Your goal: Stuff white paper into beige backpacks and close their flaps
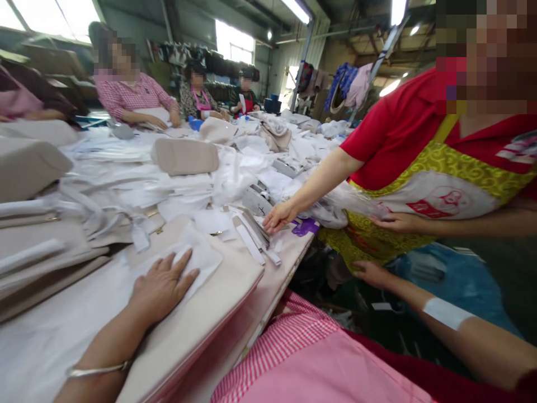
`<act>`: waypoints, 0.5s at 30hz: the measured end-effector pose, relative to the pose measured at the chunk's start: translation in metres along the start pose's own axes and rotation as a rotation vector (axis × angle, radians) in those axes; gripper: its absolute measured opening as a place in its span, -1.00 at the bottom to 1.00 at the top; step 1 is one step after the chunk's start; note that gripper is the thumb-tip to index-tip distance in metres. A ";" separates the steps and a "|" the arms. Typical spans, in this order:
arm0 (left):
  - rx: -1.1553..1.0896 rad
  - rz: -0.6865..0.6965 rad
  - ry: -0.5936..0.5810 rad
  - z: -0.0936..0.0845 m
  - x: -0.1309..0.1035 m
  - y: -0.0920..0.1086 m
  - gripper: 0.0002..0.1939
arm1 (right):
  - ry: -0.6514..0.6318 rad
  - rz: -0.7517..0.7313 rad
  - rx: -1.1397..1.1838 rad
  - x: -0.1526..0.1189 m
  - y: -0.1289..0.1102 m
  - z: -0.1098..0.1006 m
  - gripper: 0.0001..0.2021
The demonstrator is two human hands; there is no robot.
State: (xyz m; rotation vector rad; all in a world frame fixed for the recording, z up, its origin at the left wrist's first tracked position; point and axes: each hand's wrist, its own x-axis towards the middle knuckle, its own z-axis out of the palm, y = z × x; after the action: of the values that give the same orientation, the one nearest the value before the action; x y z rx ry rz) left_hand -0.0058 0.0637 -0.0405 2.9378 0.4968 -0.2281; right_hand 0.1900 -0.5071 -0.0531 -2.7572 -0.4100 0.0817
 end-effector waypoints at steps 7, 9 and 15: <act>-0.059 -0.043 0.011 -0.006 -0.007 0.004 -0.29 | -0.015 -0.633 0.120 0.051 -0.172 0.049 -0.54; -0.073 -0.049 0.004 -0.006 -0.007 0.004 -0.29 | 0.040 -0.789 0.088 0.044 -0.210 0.070 -0.39; -0.077 -0.051 -0.012 -0.007 -0.007 0.003 -0.30 | 0.007 -0.808 -0.130 0.062 -0.260 0.127 -0.39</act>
State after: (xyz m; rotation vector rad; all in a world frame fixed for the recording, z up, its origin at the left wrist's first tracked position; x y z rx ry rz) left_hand -0.0106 0.0596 -0.0315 2.8494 0.5666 -0.2276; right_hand 0.1656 -0.2140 -0.0813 -2.4879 -1.5169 -0.1611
